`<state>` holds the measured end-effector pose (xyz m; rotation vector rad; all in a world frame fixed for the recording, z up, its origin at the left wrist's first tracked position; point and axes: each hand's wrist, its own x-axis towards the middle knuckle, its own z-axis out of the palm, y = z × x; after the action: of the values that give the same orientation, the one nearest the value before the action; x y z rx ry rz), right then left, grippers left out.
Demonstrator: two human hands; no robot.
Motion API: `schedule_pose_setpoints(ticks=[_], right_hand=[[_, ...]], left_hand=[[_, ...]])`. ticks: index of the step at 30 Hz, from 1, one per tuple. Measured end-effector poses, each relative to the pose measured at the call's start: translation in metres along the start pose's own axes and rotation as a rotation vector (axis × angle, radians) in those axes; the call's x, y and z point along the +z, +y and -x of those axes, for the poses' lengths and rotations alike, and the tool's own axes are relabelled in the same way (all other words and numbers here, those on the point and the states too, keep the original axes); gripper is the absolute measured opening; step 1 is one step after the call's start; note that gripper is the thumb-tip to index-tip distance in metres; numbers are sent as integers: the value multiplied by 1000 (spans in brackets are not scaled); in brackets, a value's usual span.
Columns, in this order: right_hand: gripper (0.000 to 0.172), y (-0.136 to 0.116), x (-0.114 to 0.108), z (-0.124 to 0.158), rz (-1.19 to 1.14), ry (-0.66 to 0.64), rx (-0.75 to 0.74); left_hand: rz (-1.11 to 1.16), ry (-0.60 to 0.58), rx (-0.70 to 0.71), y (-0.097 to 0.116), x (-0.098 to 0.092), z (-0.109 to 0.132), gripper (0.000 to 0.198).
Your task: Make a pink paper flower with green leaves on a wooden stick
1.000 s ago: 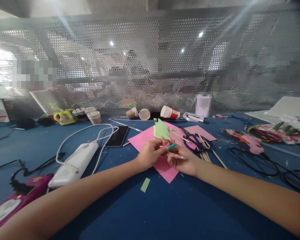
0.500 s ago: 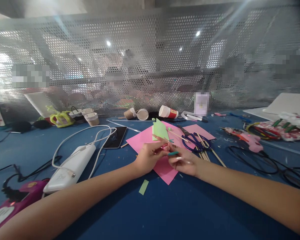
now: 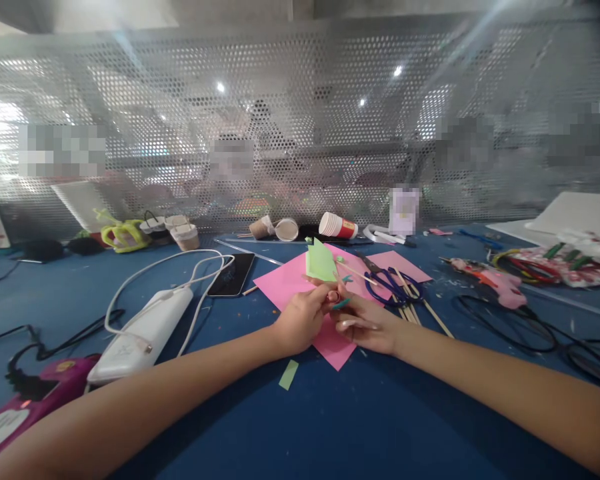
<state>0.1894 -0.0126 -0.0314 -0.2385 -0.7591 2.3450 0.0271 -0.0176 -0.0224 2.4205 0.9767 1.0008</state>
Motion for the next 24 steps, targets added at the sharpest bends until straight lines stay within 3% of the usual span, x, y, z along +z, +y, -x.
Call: schedule_pose_setpoints(ticks=[6,10,18,24], right_hand=[[27,0,-2,-1,2,-33,-12],[28,3,0,1,16,23,-48],[25,2,0,1,6,122,-66],[15,2,2,1,20,-2,-58]], left_hand=[[-1,-71,22,-1,0,0,40],[7,-66,58,-3,1,0,42],[-16,-43,75,2,1,0,25],[-59,-31,59,-1,3,0,40]])
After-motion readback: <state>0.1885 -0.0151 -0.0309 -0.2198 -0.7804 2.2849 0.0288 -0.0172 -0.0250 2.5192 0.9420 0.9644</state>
